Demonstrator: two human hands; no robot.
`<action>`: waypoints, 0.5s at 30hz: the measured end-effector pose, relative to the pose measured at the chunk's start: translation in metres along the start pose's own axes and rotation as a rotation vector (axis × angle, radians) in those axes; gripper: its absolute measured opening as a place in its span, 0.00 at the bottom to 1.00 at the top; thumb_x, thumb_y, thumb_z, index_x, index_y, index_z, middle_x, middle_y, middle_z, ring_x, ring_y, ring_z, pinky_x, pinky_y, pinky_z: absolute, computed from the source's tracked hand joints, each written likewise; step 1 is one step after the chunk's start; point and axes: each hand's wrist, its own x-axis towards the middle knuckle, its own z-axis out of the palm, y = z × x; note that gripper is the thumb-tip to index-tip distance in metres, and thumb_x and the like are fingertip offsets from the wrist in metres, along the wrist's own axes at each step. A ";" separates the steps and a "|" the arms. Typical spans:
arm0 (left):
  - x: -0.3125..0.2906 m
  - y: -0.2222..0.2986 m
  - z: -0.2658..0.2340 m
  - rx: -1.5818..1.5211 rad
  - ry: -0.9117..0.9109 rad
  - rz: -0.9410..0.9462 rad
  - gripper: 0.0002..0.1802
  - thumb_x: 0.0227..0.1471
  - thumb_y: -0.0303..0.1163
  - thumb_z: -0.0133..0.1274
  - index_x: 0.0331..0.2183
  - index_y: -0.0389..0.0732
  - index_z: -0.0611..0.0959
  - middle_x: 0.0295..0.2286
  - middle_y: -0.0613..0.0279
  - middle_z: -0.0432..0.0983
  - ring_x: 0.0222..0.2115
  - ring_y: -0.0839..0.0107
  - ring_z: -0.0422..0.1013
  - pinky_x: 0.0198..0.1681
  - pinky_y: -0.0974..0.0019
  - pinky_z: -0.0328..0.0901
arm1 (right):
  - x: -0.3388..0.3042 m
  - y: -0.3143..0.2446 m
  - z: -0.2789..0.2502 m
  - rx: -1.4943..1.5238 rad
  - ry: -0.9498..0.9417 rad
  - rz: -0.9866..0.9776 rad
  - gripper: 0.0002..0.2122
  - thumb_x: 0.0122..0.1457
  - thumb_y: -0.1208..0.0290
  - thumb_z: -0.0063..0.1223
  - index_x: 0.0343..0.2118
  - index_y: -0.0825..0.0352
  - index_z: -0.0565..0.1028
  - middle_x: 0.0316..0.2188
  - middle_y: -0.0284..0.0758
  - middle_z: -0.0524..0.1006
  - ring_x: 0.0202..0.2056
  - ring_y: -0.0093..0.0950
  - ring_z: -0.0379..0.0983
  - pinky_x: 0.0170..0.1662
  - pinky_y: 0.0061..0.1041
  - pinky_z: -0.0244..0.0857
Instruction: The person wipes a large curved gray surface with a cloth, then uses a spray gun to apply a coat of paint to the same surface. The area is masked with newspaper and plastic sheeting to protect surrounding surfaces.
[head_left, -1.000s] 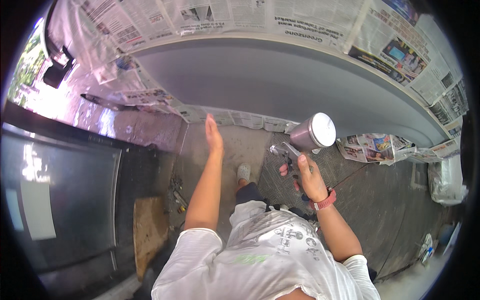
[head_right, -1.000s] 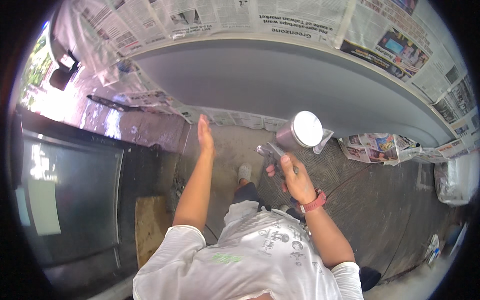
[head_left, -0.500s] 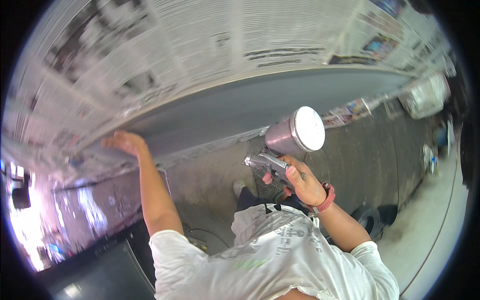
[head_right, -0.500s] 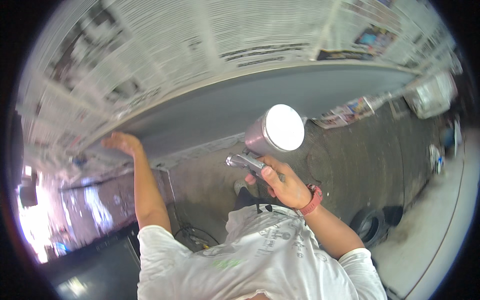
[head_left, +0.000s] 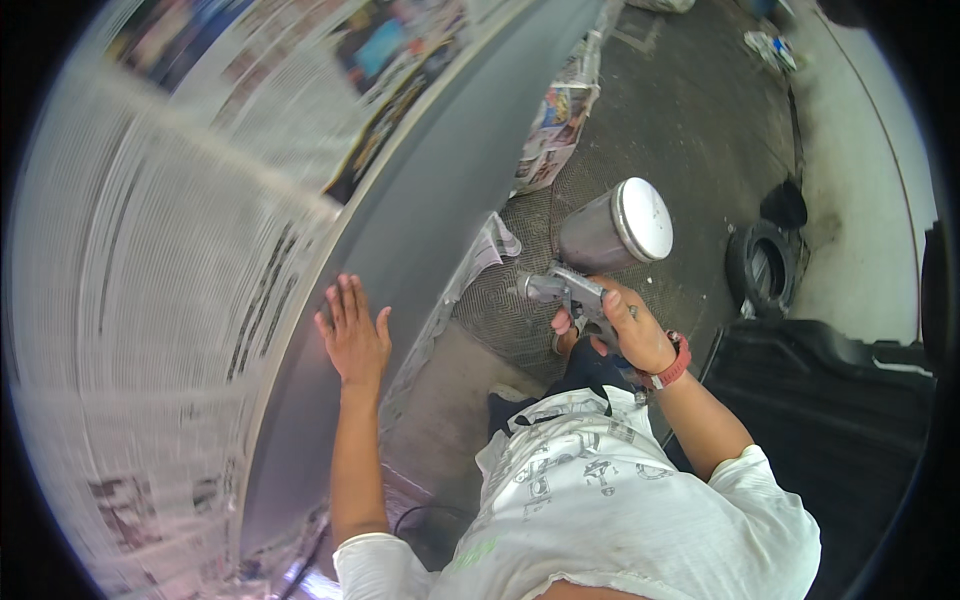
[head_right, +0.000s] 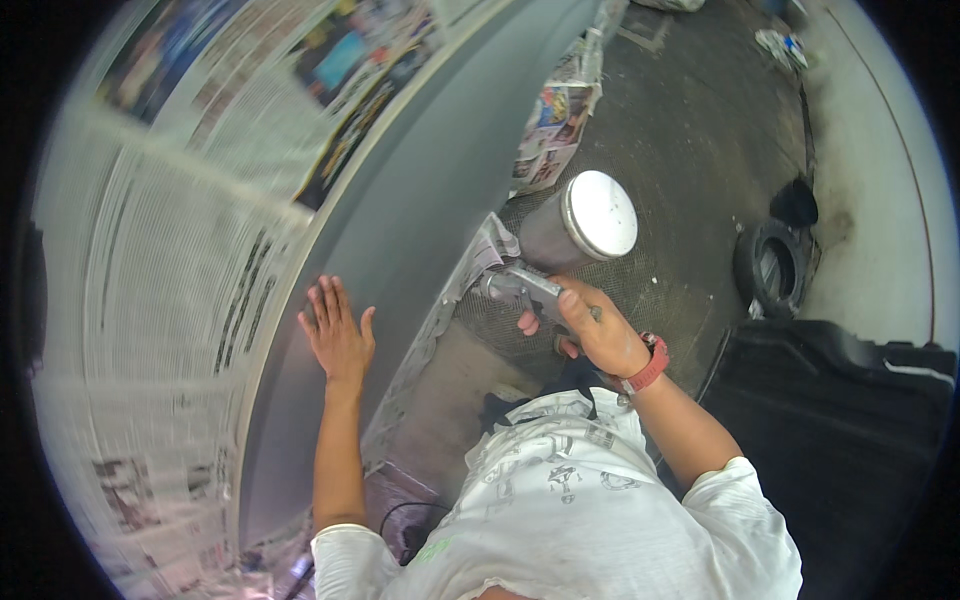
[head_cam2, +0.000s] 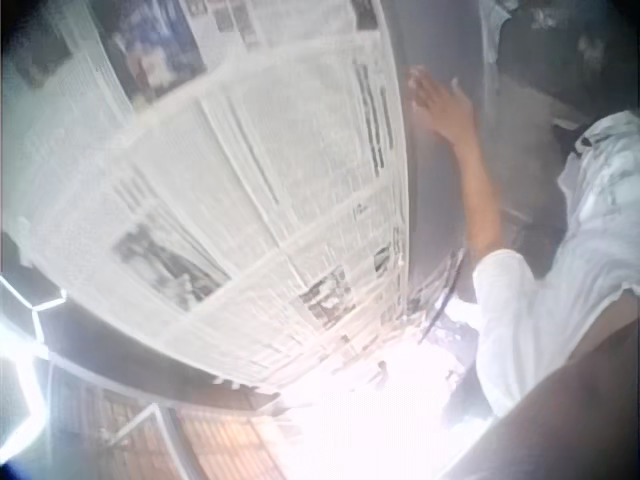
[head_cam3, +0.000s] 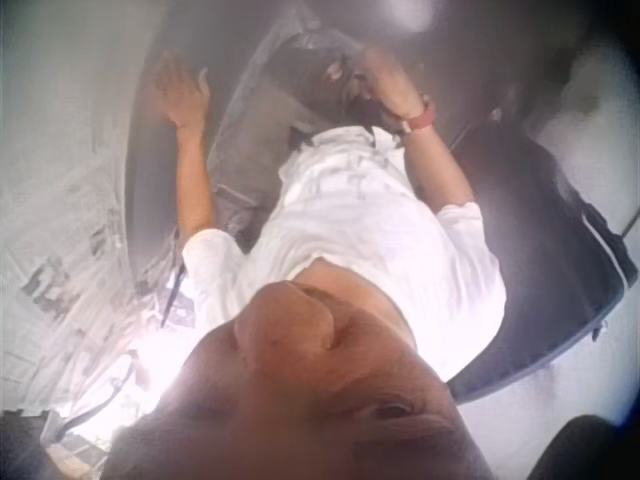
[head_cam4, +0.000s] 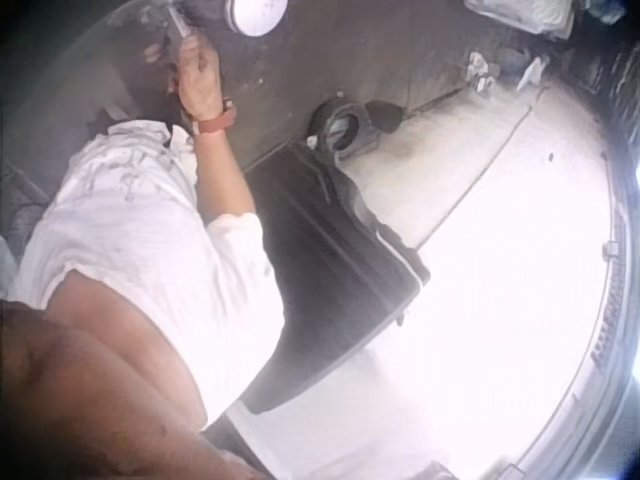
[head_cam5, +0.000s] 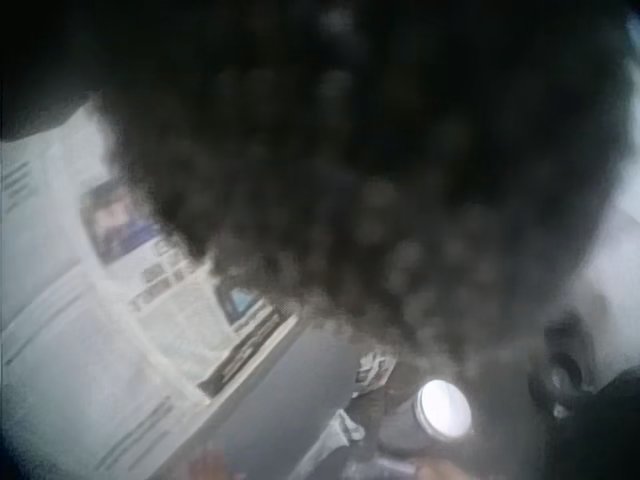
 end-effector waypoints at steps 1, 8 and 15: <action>0.030 0.009 -0.014 0.012 -0.092 0.087 0.44 0.65 0.57 0.43 0.72 0.49 0.50 0.73 0.65 0.35 0.73 0.64 0.30 0.73 0.48 0.28 | 0.001 0.003 -0.015 0.023 0.044 -0.015 0.42 0.65 0.30 0.34 0.55 0.75 0.69 0.39 0.40 0.81 0.34 0.23 0.79 0.22 0.15 0.64; 0.237 0.114 -0.049 0.215 -0.146 0.567 0.43 0.63 0.56 0.45 0.72 0.53 0.52 0.73 0.68 0.39 0.73 0.67 0.35 0.75 0.54 0.32 | 0.036 0.026 -0.128 0.166 0.158 -0.092 0.38 0.68 0.36 0.36 0.55 0.75 0.71 0.39 0.37 0.81 0.40 0.22 0.78 0.27 0.16 0.65; 0.444 0.251 -0.034 0.374 -0.073 0.780 0.41 0.63 0.59 0.43 0.71 0.56 0.54 0.72 0.69 0.43 0.73 0.67 0.37 0.75 0.51 0.31 | 0.066 0.043 -0.218 0.089 0.206 -0.086 0.39 0.68 0.37 0.41 0.58 0.78 0.69 0.42 0.38 0.83 0.34 0.23 0.75 0.40 0.23 0.70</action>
